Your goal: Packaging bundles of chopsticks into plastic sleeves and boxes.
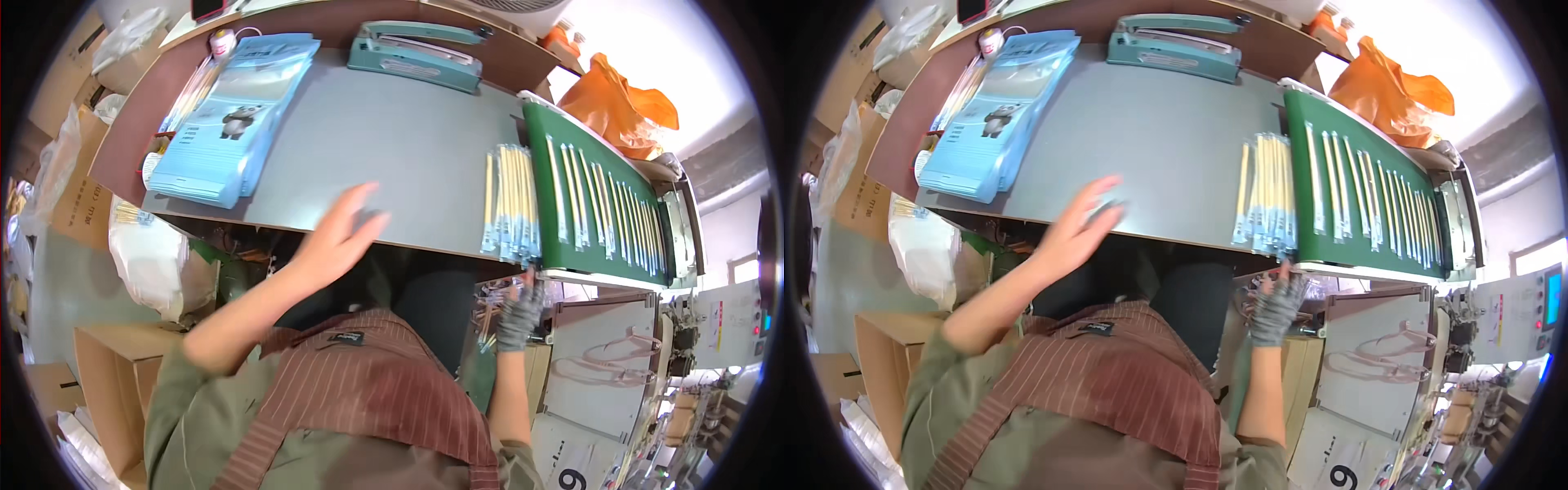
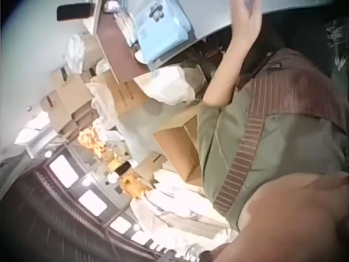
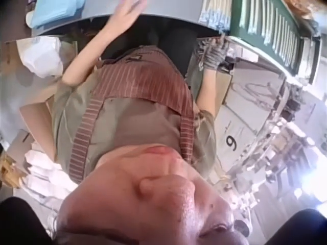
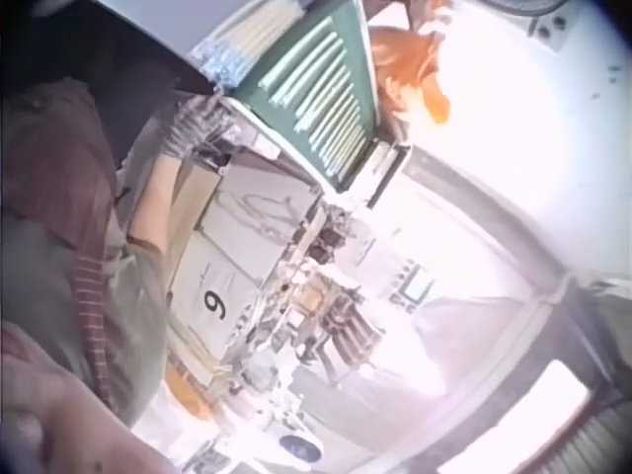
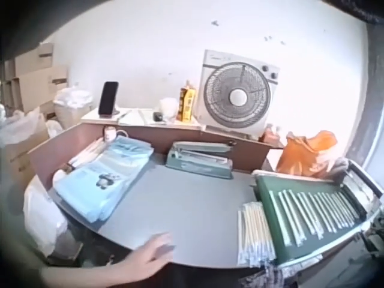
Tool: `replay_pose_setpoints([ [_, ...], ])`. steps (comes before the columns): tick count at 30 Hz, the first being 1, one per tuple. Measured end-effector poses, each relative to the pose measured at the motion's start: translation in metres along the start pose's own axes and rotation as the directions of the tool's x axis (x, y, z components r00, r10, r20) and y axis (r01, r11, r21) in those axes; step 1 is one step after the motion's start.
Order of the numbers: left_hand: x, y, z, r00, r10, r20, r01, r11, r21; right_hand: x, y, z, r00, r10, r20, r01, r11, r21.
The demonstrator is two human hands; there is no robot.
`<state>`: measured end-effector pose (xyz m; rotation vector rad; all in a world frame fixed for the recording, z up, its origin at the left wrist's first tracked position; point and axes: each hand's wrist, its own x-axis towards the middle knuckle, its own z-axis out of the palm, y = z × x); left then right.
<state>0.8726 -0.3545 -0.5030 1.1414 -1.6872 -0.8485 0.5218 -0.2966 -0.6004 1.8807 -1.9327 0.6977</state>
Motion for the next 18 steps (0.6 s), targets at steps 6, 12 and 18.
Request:
replay_pose_setpoints([
  [6, 0.143, -0.036, 0.2, 0.996, 0.083, -0.037, -0.073, 0.973, 0.217, 0.072, -0.047, 0.017, 0.936, 0.252, 0.247, -0.352, 0.726, 0.591],
  [12, 0.161, -0.043, 0.201, 1.0, 0.014, -0.005, -0.011, 0.931, 0.365, 0.122, -0.084, 0.032, 0.988, -0.021, 0.15, -0.06, 0.854, 0.517],
  [18, 0.157, -0.089, 0.091, 0.996, -0.038, -0.077, 0.057, 0.962, 0.266, 0.132, -0.1, 0.007, 0.875, -0.419, 0.245, 0.165, 0.732, 0.661],
])
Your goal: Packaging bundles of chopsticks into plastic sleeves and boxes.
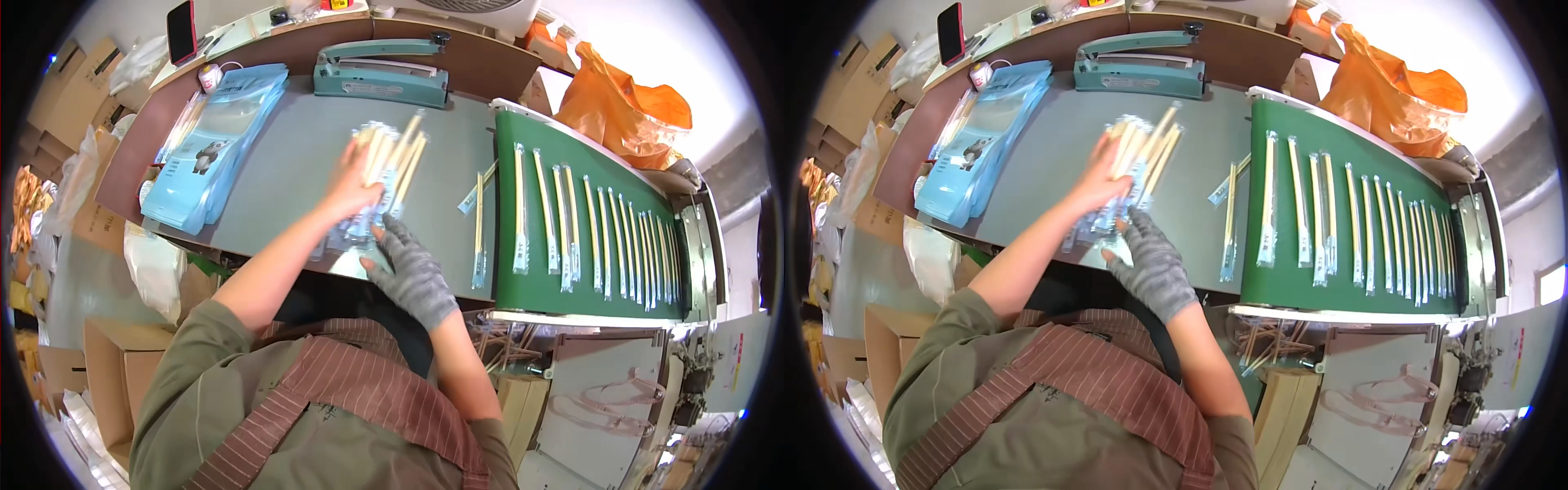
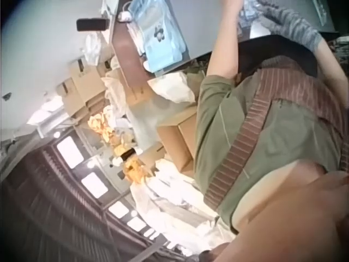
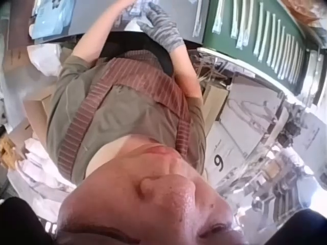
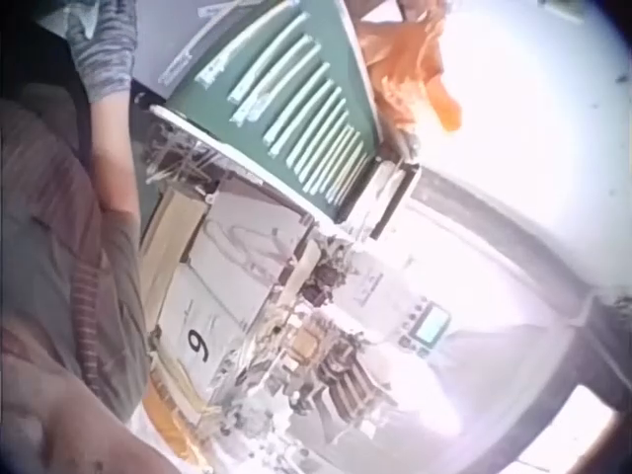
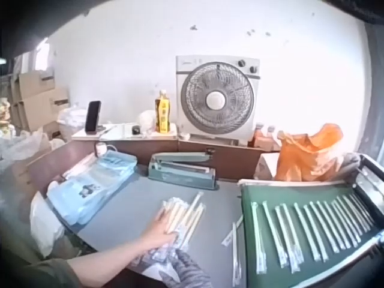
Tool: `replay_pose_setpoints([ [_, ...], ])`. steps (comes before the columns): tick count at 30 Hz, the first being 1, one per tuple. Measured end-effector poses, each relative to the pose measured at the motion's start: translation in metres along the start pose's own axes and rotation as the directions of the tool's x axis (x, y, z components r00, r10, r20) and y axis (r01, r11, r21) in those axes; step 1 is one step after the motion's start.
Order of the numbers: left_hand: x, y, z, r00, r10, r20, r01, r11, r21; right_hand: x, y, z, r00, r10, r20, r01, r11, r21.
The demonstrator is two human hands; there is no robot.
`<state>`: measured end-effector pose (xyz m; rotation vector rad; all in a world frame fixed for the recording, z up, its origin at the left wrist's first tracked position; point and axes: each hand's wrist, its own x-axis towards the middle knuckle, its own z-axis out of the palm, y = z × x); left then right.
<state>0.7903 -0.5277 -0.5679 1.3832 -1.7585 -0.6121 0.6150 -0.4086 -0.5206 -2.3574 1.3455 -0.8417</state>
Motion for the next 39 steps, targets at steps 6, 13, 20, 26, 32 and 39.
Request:
replay_pose_setpoints([
  [6, 0.017, 0.002, -0.005, 0.994, -0.071, -0.088, 0.104, 0.877, 0.469, -0.025, 0.071, -0.174, 0.902, 0.143, -0.406, -0.167, 0.986, -0.025],
  [13, 0.036, 0.006, 0.018, 0.998, 0.039, 0.049, -0.058, 0.878, 0.475, -0.161, 0.333, -0.342, 0.434, 0.551, -0.713, -0.9, 0.222, -0.376],
  [20, 0.028, 0.032, 0.001, 0.982, 0.098, 0.164, -0.165, 0.869, 0.466, -0.161, 0.36, -0.366, 0.301, 0.695, -0.653, -0.937, 0.088, -0.339],
  [26, 0.008, 0.034, -0.027, 0.985, 0.066, 0.16, -0.123, 0.918, 0.376, -0.112, 0.271, -0.282, 0.674, 0.514, -0.53, -0.708, 0.656, -0.263],
  [32, 0.006, 0.031, -0.025, 0.987, 0.035, 0.158, -0.101, 0.898, 0.428, -0.036, 0.088, -0.131, 0.882, 0.211, -0.421, -0.379, 0.848, -0.37],
  [39, 0.016, 0.018, -0.014, 0.991, 0.045, 0.124, -0.079, 0.955, 0.285, 0.051, 0.018, -0.009, 0.89, 0.389, -0.239, -0.456, 0.783, -0.423],
])
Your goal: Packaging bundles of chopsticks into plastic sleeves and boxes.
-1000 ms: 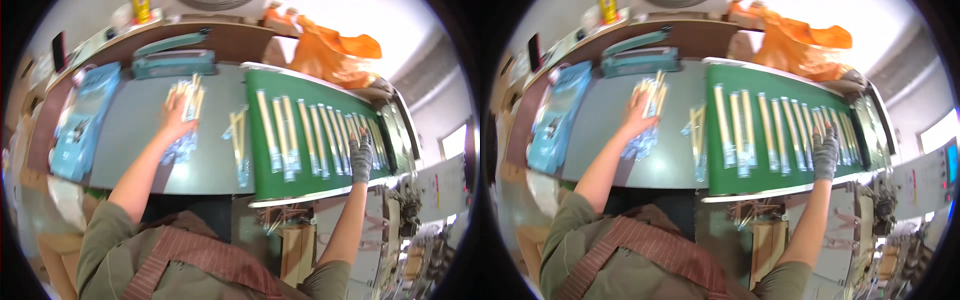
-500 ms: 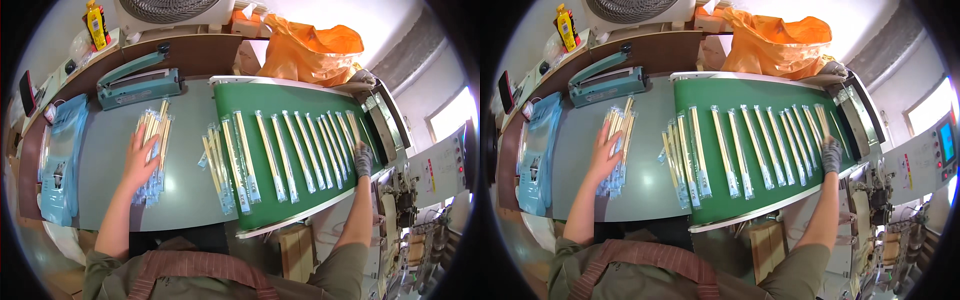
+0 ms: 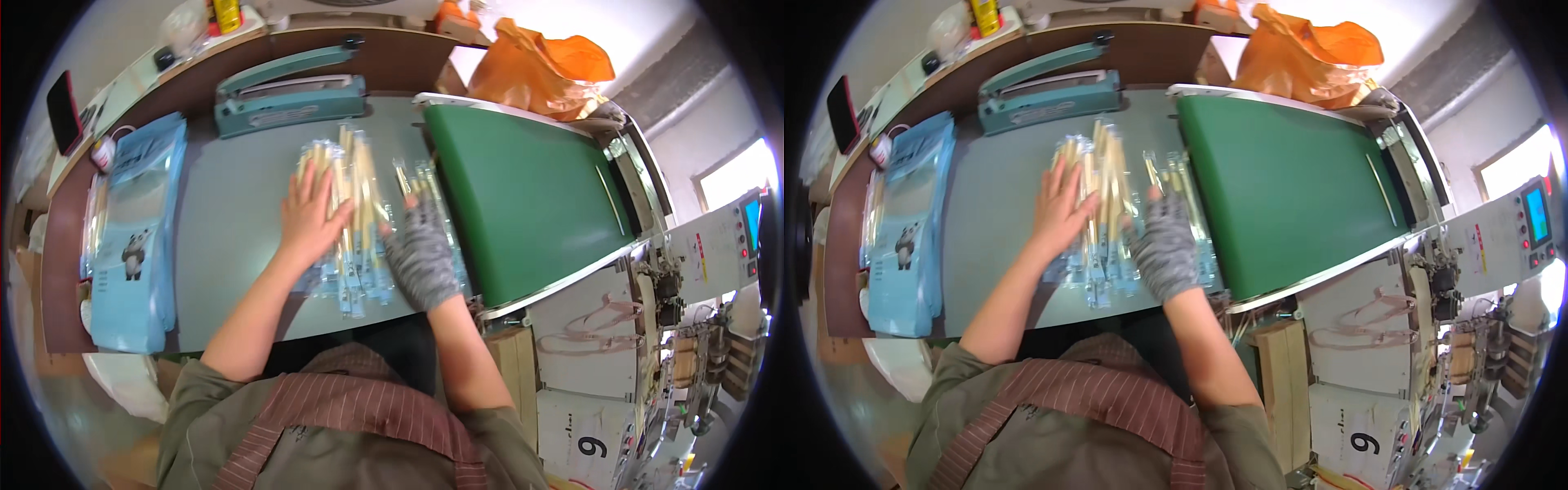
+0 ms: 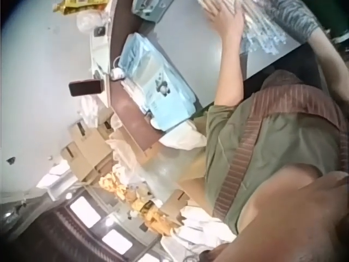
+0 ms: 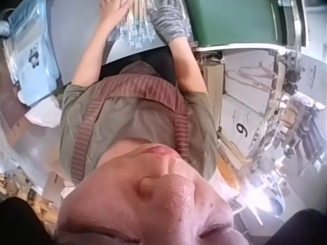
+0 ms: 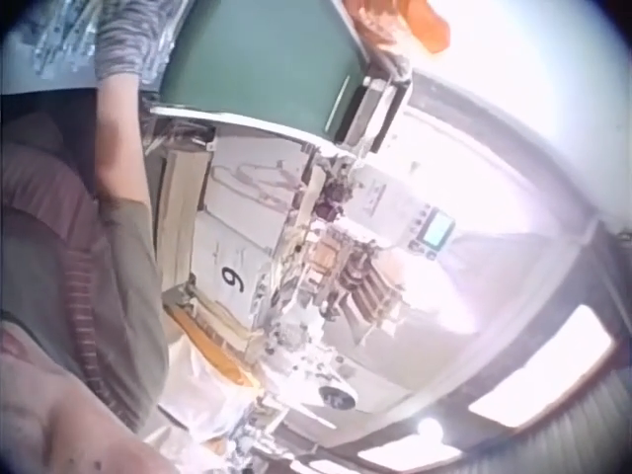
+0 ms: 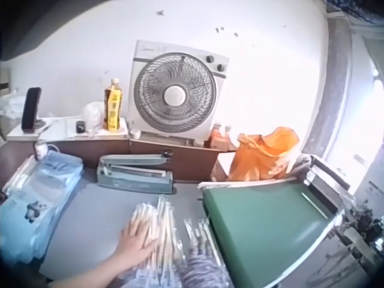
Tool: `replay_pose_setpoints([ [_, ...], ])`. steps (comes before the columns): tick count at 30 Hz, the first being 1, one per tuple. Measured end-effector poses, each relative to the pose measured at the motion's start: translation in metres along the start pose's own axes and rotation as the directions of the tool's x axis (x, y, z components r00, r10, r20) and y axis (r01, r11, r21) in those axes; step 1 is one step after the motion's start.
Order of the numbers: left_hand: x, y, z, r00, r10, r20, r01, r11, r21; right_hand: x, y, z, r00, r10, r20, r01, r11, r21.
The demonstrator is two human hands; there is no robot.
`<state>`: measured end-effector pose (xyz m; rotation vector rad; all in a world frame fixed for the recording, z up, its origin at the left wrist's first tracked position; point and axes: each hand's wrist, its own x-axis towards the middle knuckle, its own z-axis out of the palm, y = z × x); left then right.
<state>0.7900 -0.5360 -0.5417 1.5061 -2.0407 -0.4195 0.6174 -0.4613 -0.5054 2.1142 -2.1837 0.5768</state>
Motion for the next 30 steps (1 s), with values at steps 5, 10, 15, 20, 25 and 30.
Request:
replay_pose_setpoints([
  [5, -0.002, -0.011, -0.004, 0.999, 0.017, -0.027, -0.018, 0.999, -0.033, 0.041, 0.024, 0.033, 0.87, 0.491, 0.034, -0.492, 0.866, 0.088],
  [10, -0.048, -0.01, -0.023, 0.997, 0.005, -0.074, -0.034, 0.916, -0.401, -0.014, -0.087, 0.05, 0.993, 0.036, 0.11, -0.106, 0.661, 0.743],
  [15, -0.089, -0.04, -0.042, 0.983, 0.019, -0.181, -0.106, 0.865, -0.49, -0.032, -0.133, 0.058, 0.967, 0.028, 0.252, -0.252, -0.019, 0.968],
  [20, 0.035, -0.069, -0.046, 0.966, -0.147, -0.212, 0.074, 0.945, -0.32, 0.102, -0.116, 0.099, 0.925, 0.088, 0.371, -0.38, 0.14, 0.914],
  [25, 0.046, -0.053, -0.06, 0.963, -0.265, 0.055, 0.248, 0.946, 0.211, 0.138, -0.065, 0.01, 0.873, 0.098, 0.477, -0.472, 0.41, 0.78],
  [30, 0.029, -0.06, -0.059, 0.961, -0.277, 0.019, 0.268, 0.945, 0.188, 0.157, 0.137, -0.047, 0.995, 0.084, -0.043, -0.058, 0.906, 0.419],
])
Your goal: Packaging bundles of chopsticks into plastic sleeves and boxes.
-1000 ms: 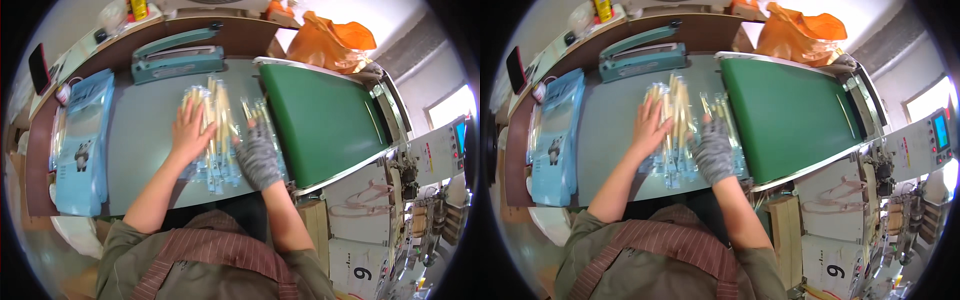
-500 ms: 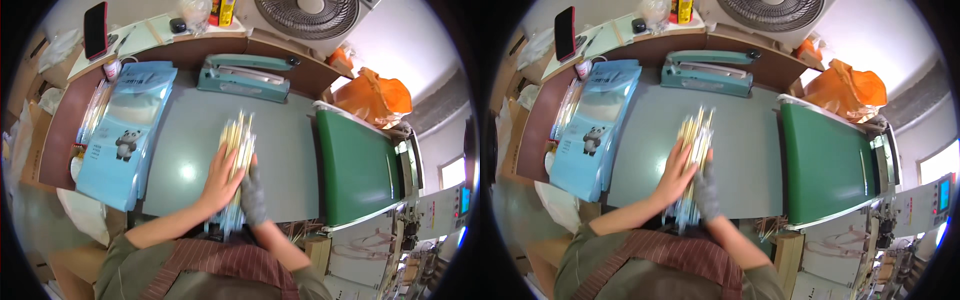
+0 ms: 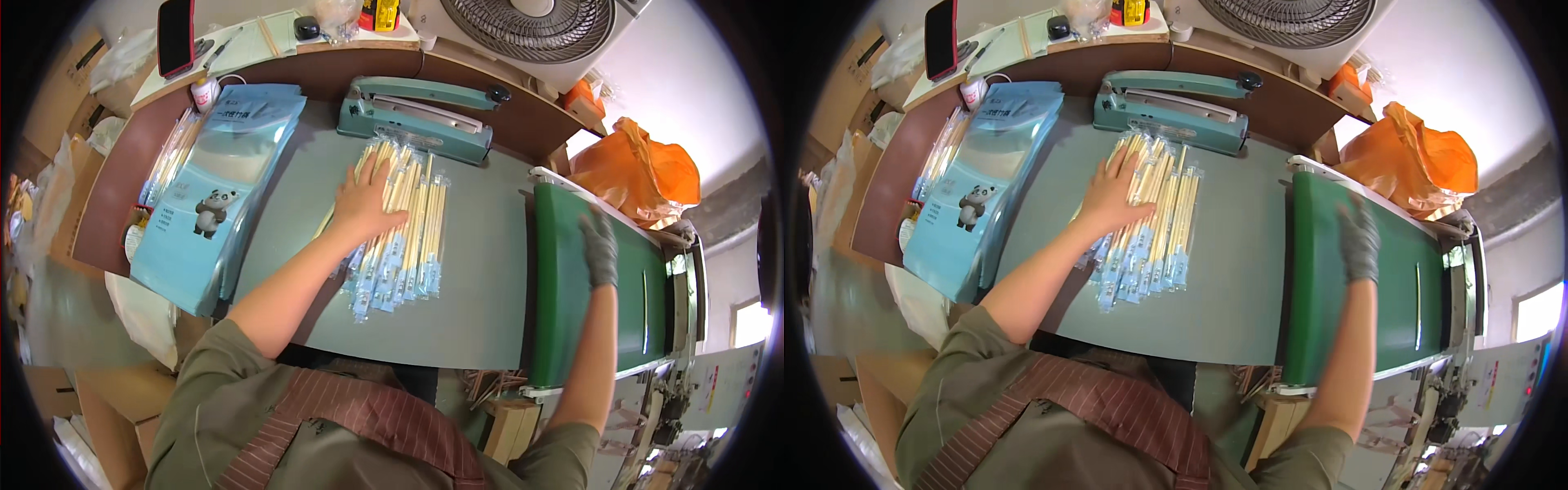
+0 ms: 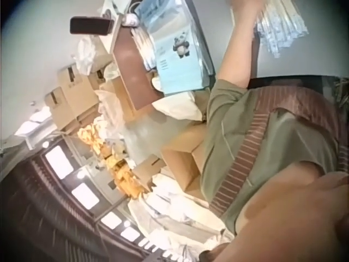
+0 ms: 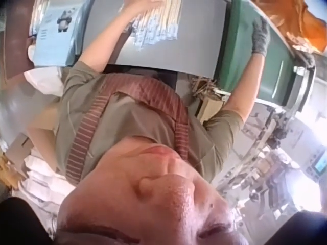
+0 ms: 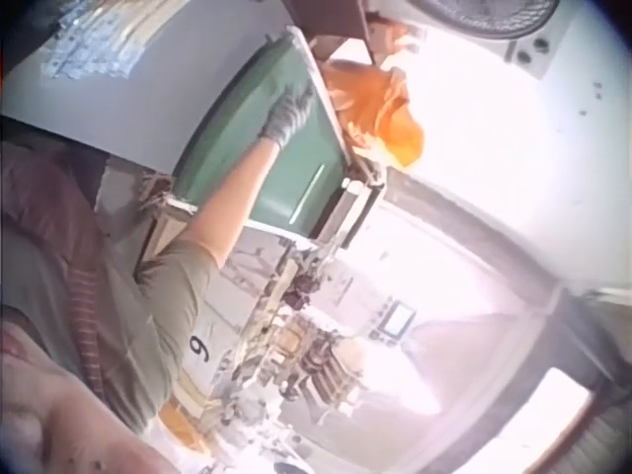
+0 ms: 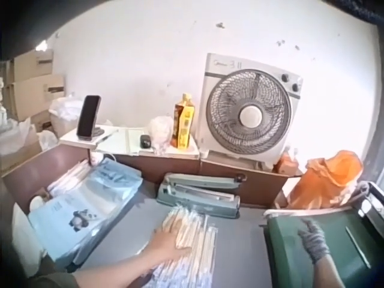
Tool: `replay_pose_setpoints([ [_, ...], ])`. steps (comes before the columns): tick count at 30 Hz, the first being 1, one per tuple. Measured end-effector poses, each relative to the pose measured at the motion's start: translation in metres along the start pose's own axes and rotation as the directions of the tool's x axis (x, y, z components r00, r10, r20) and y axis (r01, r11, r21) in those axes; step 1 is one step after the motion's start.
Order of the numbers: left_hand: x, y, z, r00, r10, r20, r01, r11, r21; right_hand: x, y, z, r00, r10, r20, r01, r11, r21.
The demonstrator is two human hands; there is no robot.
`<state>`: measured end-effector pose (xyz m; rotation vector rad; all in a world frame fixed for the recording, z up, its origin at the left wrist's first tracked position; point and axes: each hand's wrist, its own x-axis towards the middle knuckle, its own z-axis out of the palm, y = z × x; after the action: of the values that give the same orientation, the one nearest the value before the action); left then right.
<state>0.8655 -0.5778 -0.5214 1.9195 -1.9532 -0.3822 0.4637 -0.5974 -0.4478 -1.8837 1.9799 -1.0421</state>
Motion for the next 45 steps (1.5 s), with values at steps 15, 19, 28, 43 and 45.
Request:
replay_pose_setpoints([
  [15, -0.042, -0.029, 0.003, 0.981, -0.014, -0.194, -0.016, 0.988, -0.153, -0.065, 0.165, -0.126, 0.978, 0.176, -0.109, -0.205, 0.906, -0.37],
  [19, -0.041, -0.013, 0.004, 0.99, 0.014, -0.138, -0.021, 0.999, -0.05, -0.083, -0.024, -0.032, 0.945, 0.083, 0.317, -0.147, 0.973, 0.181],
  [28, -0.013, -0.028, -0.017, 0.963, -0.226, 0.145, 0.255, 0.601, -0.757, -0.061, -0.089, 0.202, 0.895, 0.096, 0.436, -0.302, 0.85, 0.431],
  [43, -0.081, 0.023, -0.113, 0.789, 0.403, -0.464, -0.593, 0.3, -0.747, -0.128, -0.253, 0.102, 0.929, -0.273, 0.249, -0.097, 0.468, 0.878],
  [45, -0.075, 0.022, -0.114, 0.865, 0.416, -0.282, -0.427, 0.31, -0.85, -0.12, -0.242, 0.104, 0.913, -0.349, 0.213, -0.053, 0.416, 0.908],
])
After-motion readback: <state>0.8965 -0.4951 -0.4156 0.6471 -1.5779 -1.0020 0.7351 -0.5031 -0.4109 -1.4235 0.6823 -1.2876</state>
